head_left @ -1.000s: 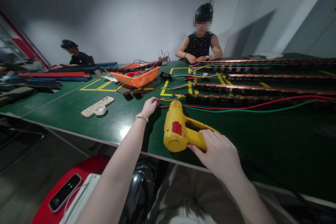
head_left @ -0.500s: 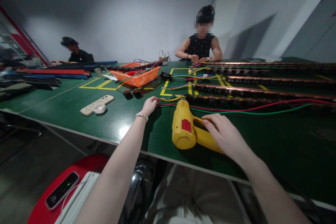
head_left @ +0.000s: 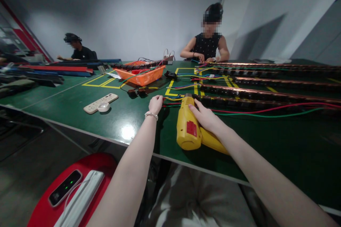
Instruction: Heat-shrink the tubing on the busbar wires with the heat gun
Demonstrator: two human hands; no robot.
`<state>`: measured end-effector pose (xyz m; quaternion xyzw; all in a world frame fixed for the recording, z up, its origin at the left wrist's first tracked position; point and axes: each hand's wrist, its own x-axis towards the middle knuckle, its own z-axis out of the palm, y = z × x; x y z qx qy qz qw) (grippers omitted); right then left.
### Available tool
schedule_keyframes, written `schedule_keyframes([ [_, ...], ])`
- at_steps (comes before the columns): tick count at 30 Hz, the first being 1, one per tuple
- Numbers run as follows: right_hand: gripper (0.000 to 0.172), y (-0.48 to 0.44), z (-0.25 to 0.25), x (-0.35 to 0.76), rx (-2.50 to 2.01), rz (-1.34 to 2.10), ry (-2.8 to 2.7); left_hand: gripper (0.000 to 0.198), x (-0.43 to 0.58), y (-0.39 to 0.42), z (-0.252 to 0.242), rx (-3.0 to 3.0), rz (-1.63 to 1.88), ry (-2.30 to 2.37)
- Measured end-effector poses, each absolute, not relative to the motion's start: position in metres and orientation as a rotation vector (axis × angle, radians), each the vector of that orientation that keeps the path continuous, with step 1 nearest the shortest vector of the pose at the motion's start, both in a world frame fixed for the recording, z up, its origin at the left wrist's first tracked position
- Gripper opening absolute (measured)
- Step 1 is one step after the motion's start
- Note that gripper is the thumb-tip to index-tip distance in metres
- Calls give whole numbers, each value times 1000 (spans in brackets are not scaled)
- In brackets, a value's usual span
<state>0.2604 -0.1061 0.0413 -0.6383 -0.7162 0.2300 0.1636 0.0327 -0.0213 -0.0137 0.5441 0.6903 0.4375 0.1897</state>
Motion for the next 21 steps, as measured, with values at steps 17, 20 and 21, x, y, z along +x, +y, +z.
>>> schedule_keyframes([
  [17,79,-105,38,255,-1715,677,-2112,33,36,-20,-11,1514,1257,1951],
  [20,78,-111,39,244,-1705,671,-2146,38,34,-15,-16,1475,1314,1898],
  [21,78,-113,40,240,-1703,668,-2156,40,34,-13,-17,1461,1333,1876],
])
